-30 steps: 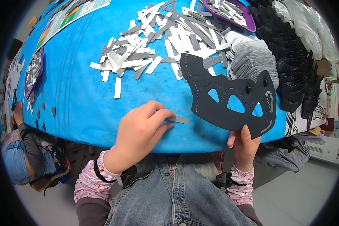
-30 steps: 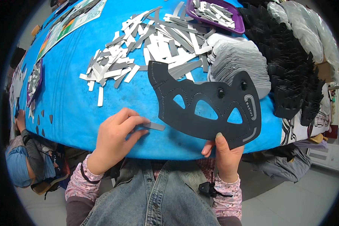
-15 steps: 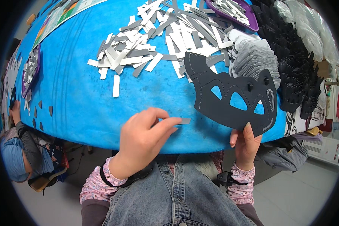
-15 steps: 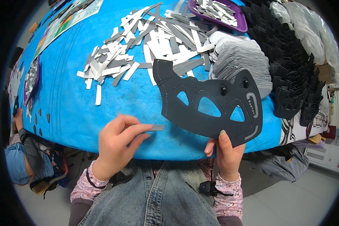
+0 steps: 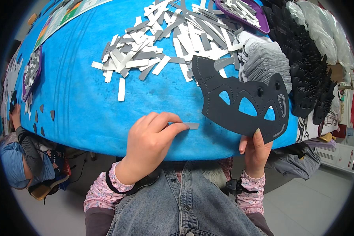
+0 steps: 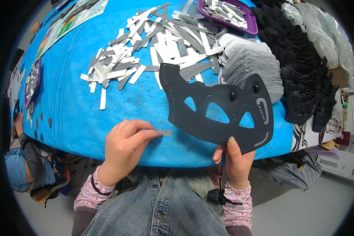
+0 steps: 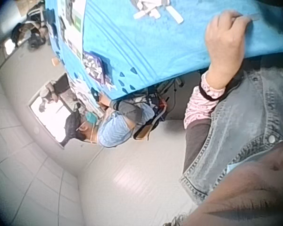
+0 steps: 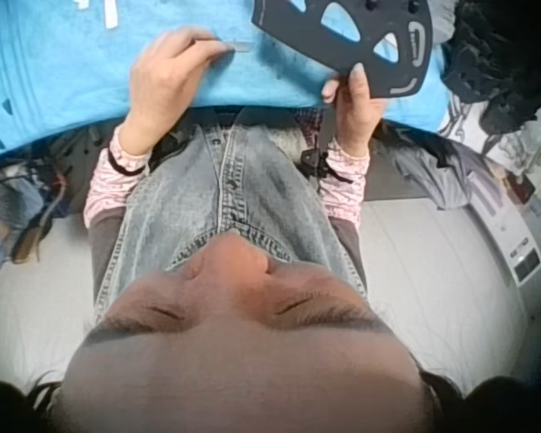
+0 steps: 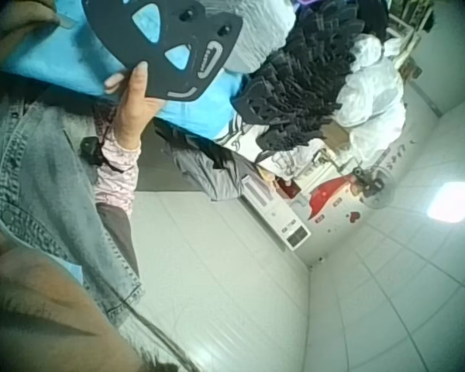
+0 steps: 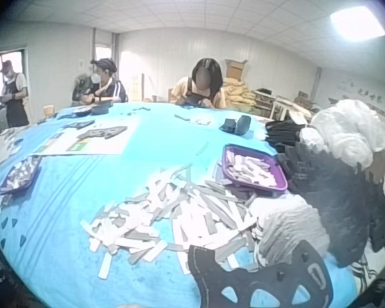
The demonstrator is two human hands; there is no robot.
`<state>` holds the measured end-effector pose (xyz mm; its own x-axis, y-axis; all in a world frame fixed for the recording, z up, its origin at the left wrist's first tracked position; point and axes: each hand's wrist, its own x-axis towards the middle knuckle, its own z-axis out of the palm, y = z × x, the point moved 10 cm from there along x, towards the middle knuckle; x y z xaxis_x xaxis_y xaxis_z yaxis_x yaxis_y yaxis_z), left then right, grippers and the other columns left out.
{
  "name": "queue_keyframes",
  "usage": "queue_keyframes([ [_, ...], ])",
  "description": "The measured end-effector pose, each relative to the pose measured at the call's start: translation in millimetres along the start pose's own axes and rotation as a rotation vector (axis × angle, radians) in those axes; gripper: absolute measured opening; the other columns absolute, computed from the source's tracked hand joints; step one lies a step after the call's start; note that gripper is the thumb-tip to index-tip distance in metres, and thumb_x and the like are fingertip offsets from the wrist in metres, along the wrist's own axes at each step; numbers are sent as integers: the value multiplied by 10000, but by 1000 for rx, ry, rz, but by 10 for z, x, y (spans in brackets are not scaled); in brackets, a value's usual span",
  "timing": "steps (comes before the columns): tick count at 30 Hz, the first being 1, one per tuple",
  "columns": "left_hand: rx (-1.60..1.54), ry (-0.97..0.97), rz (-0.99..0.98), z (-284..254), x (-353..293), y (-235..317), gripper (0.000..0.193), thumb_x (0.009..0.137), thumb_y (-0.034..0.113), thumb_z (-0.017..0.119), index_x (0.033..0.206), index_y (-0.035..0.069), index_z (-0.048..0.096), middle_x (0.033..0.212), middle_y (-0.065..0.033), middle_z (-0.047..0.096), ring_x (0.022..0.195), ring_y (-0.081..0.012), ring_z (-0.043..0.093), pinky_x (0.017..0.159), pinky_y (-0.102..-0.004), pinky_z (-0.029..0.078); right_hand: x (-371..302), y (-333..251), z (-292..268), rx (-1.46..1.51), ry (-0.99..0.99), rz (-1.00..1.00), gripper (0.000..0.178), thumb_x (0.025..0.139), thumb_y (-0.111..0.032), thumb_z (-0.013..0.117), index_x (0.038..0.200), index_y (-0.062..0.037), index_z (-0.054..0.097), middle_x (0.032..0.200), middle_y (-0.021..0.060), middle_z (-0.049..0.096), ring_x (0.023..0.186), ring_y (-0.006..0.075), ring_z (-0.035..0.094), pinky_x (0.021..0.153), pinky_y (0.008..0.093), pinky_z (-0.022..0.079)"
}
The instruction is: The recorder is seen inspecting and assembling various shoe components at a large communal work table.
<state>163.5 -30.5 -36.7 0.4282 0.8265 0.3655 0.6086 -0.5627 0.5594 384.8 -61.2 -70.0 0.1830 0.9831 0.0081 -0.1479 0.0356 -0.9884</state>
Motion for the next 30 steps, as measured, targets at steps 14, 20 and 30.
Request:
queue_keyframes([
  [14, -632, -117, -158, -117, -87, 44, 208, 706, 126, 752, 872, 24, 682, 724, -63, 620, 478, -122, 517, 453, -244, 375, -218, 136, 626, 166, -316, 365, 421, 783, -100, 655, 1129, 53, 472, 789, 131, 618, 616, 168, 612, 552, 273, 520],
  [20, -452, -35, -164, -228, -113, -120, 142, 718, 131, 721, 796, 22, 675, 613, -59, 569, 427, -163, 470, 403, -282, 331, -128, 134, 554, -362, -265, 505, 158, 768, -117, 701, 854, 7, 653, 689, 37, 626, 612, 81, 581, 549, 205, 467],
  [30, -213, -26, -252, -184, -94, -257, 102, 722, 131, 698, 783, 52, 678, 614, -59, 597, 479, -204, 535, 454, -293, 379, 110, -151, 809, -599, -304, -80, 139, 715, -53, 738, 780, 13, 635, 725, 48, 627, 553, 82, 558, 467, 196, 419],
])
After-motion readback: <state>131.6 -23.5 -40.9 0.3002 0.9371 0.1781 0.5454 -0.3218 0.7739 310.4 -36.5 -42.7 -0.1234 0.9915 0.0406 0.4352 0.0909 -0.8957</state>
